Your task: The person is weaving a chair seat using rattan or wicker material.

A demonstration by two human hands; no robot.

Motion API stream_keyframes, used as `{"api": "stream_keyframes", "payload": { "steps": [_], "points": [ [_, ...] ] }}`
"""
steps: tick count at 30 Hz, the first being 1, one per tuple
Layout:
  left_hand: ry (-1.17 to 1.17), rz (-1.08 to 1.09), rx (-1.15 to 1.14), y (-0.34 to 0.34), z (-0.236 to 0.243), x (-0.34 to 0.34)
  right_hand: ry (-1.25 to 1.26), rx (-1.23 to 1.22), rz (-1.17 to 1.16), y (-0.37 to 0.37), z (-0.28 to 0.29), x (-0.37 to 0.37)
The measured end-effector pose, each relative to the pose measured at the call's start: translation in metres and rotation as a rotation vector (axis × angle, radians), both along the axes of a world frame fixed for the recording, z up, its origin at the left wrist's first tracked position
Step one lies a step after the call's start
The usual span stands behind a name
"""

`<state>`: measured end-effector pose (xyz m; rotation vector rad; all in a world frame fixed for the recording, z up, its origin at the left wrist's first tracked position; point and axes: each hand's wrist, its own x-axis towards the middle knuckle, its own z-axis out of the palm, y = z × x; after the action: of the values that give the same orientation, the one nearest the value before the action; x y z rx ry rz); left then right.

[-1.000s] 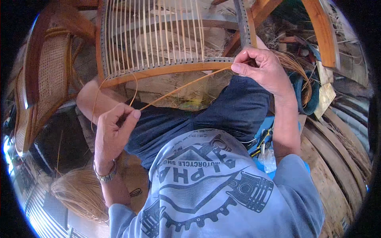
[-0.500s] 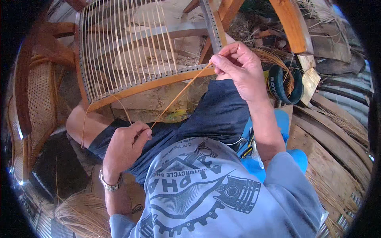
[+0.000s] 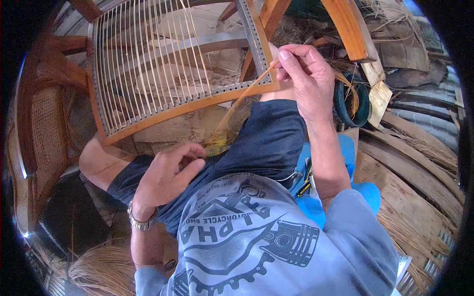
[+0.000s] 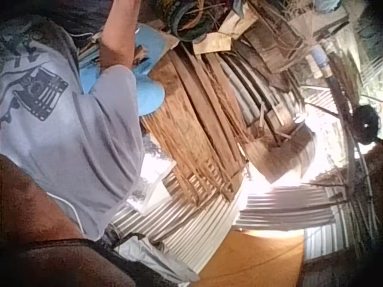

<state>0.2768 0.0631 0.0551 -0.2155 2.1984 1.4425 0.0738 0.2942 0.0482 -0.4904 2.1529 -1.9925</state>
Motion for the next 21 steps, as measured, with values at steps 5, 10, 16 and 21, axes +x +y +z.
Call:
{"api": "stream_keyframes", "payload": {
  "steps": [5,10,16,21],
  "points": [
    [0.352,0.283,0.140,0.051,-0.015,-0.035,0.105,0.120,0.067,-0.008,-0.008,0.023],
    [0.157,0.008,0.304,0.088,-0.013,-0.086,0.089,0.100,-0.162,0.021,-0.020,0.050],
    [0.173,-0.266,0.088,0.124,-0.041,-0.103,-0.210,-0.033,-0.647,0.166,-0.036,0.072],
    [0.111,-0.234,0.167,0.150,-0.047,-0.111,-0.304,0.667,-0.772,0.352,-0.108,0.136]
  ]
}}
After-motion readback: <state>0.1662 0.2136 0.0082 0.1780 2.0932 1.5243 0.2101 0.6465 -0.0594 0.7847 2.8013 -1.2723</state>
